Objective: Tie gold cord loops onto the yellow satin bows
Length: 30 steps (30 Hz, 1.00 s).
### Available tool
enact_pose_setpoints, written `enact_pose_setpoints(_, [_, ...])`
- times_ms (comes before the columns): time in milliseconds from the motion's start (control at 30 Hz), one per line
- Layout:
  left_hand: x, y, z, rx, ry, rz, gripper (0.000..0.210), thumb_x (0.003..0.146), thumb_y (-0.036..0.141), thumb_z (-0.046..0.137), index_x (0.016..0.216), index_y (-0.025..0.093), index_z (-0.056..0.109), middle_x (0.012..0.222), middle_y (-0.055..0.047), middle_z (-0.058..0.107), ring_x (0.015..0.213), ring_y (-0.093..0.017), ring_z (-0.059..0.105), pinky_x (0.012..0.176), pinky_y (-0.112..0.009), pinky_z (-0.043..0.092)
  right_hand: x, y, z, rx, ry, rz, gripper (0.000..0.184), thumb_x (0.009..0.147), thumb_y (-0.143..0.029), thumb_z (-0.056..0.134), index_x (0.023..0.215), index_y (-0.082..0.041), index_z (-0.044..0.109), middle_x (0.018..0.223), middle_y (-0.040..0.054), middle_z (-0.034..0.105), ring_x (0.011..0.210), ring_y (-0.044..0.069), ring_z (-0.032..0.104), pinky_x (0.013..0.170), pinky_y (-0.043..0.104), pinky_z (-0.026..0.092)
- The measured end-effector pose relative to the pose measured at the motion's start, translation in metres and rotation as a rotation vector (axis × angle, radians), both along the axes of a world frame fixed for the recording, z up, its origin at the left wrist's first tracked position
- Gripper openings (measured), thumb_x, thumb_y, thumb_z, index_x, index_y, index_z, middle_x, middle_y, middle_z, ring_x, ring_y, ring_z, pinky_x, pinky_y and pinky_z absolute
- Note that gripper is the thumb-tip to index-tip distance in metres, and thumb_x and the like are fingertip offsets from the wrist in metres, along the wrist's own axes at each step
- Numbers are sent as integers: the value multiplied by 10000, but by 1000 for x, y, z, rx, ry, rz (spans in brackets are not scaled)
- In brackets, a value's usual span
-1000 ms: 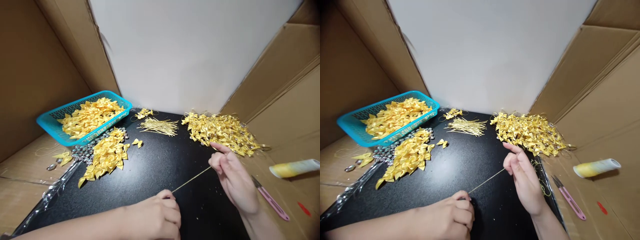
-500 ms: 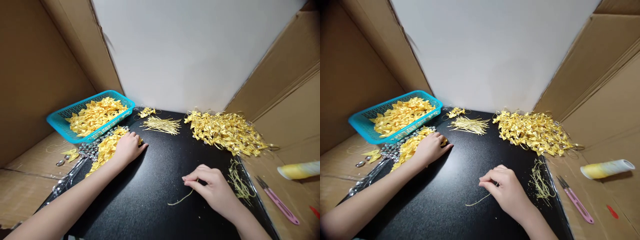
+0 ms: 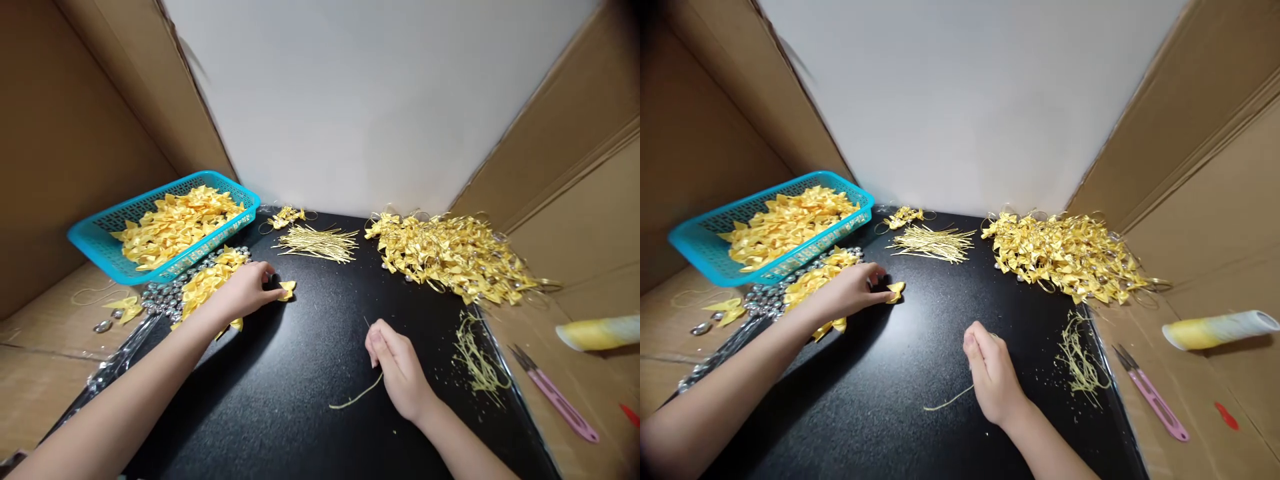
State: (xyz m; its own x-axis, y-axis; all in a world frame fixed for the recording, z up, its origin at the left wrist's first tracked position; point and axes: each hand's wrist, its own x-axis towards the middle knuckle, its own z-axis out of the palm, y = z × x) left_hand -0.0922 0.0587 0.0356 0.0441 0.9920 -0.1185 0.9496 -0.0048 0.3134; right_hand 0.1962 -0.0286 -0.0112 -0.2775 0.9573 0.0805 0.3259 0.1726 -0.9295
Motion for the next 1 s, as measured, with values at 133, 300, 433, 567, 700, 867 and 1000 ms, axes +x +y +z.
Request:
enact_pose_setpoints(133, [11,6,-4,-42,-68,-67,371,648,500,706,815,174,653,847,-79,684,706,-226,630,615,-286,448,-2,-2,-3,23,-32,34,345,998,-345,311,683,-222,381,627,-29,401,574,137,419,581,281,307])
enact_pose_setpoints(300, [33,2,-7,-123,-248,-177,209,692,393,670,676,187,637,666,-8,646,615,-169,577,565,-247,393,-3,-1,1,45,-13,26,334,980,-310,352,661,-220,388,613,-31,405,568,135,413,585,280,309])
enact_pose_setpoints(433, [53,-8,-13,-187,-458,-209,204,783,365,587,734,173,636,661,-4,648,604,-150,573,573,-241,411,-4,2,5,79,16,-28,336,944,-269,427,614,-212,396,623,-18,430,609,143,428,605,280,328])
enact_pose_setpoints(567, [67,-20,-15,15,-412,-231,207,806,355,590,894,168,589,765,-21,638,646,-158,570,595,-263,436,-4,6,6,85,94,-156,326,906,-245,488,586,-198,448,733,20,503,710,161,484,652,284,358])
enact_pose_setpoints(700, [72,-28,-18,223,-291,-642,314,794,321,648,1075,192,592,1051,-81,612,929,-221,572,803,-337,465,-3,9,5,53,162,-258,348,889,-249,503,550,-198,443,711,18,492,696,161,481,632,280,355])
enact_pose_setpoints(867, [73,-26,-34,293,-167,-866,184,935,284,513,935,201,679,933,-70,645,847,-187,583,764,-307,457,-5,10,6,49,173,-260,351,881,-260,511,541,-199,452,688,15,494,667,157,468,628,280,361])
enact_pose_setpoints(1000, [75,-26,-40,206,-366,-784,266,965,283,461,888,190,697,871,-62,661,783,-156,599,725,-275,473,-5,9,6,50,181,-256,349,881,-252,519,541,-199,462,692,15,495,680,160,481,641,281,377])
